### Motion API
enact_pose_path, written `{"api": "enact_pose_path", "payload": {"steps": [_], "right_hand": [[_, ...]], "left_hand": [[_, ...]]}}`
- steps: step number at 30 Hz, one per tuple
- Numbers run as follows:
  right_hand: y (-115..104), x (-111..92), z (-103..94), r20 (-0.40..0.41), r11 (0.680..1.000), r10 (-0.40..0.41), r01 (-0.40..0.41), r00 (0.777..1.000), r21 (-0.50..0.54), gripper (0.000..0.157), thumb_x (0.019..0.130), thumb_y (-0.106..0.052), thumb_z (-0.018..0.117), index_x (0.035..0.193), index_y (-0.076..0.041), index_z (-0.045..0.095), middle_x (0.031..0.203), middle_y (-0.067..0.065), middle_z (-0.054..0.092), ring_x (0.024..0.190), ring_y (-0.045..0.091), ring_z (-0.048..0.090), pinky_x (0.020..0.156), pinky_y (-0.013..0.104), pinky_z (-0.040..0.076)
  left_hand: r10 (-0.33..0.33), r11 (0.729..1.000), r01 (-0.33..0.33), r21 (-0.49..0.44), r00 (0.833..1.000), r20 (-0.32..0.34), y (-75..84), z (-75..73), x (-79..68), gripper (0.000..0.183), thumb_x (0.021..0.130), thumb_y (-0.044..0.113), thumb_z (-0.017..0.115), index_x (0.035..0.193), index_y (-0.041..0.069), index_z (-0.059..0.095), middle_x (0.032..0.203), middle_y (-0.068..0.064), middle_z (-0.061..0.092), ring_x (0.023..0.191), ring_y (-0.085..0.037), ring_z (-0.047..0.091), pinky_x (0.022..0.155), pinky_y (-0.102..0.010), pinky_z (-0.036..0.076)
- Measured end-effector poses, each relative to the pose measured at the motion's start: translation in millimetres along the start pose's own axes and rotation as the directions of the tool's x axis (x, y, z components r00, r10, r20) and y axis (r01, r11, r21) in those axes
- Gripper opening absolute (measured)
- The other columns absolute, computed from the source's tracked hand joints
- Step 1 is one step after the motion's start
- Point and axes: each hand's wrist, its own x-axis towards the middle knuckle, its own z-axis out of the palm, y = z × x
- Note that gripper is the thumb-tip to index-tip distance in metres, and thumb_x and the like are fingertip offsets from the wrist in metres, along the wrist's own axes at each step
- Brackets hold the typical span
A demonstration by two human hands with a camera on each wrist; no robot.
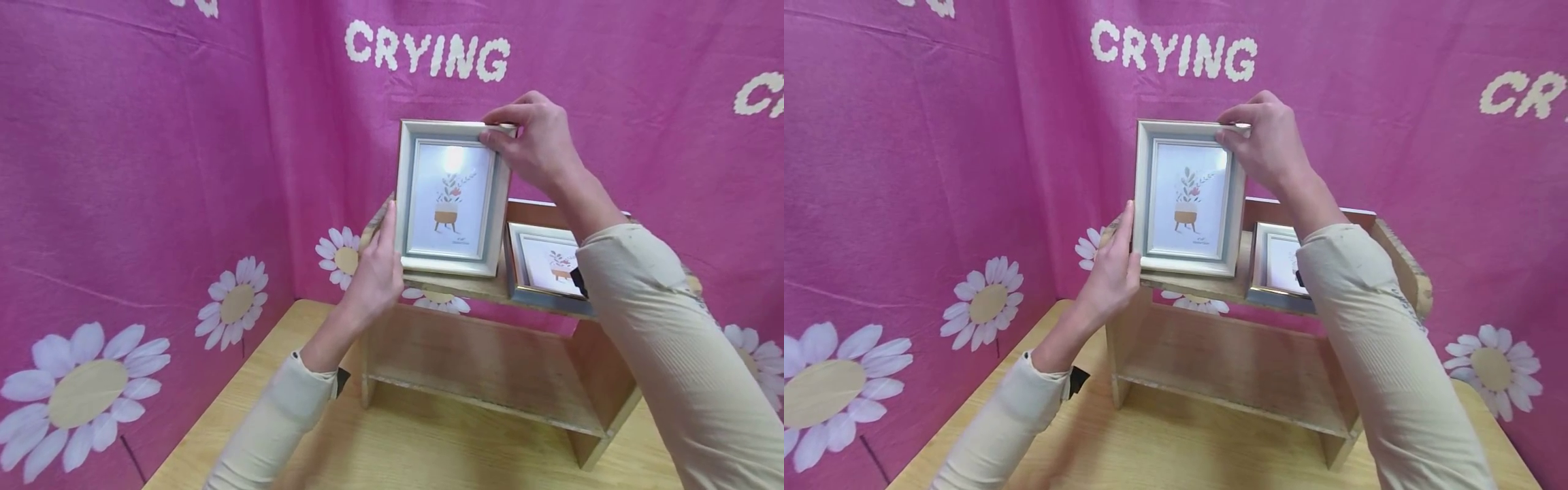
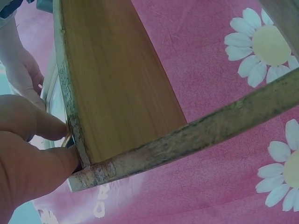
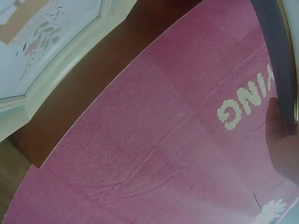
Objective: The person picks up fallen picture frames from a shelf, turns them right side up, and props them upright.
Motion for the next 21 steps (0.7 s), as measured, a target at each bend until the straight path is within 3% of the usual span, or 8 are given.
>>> {"api": "enact_pose_path", "payload": {"steps": [12, 21], "right_hand": [[0.5, -9.0, -12.0, 0.064, 1.000, 0.011, -0.011, 0.998, 0.007, 0.033, 0.093, -0.005, 0.056, 0.122, -0.008, 0.071, 0.113, 0.015, 0.057, 0.090, 0.017, 0.046, 0.070, 0.021, 0.040], [0.9, -8.1, -8.7, 0.023, 1.000, 0.001, -0.002, 1.000, 0.027, 0.033, 0.092, -0.005, 0.057, 0.121, -0.008, 0.072, 0.115, 0.015, 0.061, 0.092, 0.016, 0.049, 0.073, 0.020, 0.040]], "left_hand": [[-0.086, 0.989, 0.084, 0.125, 0.996, 0.013, 5.7, 5.7, -2.0, 0.088, 0.090, -0.016, 0.055, 0.159, 0.003, 0.004, 0.159, -0.020, 0.026, 0.142, -0.027, 0.037, 0.108, -0.034, 0.041], [-0.082, 0.985, 0.083, 0.150, 0.997, -0.011, 4.9, 6.2, -2.9, 0.089, 0.090, -0.012, 0.059, 0.159, 0.004, 0.005, 0.159, -0.018, 0.026, 0.145, -0.026, 0.034, 0.107, -0.034, 0.042]]}}
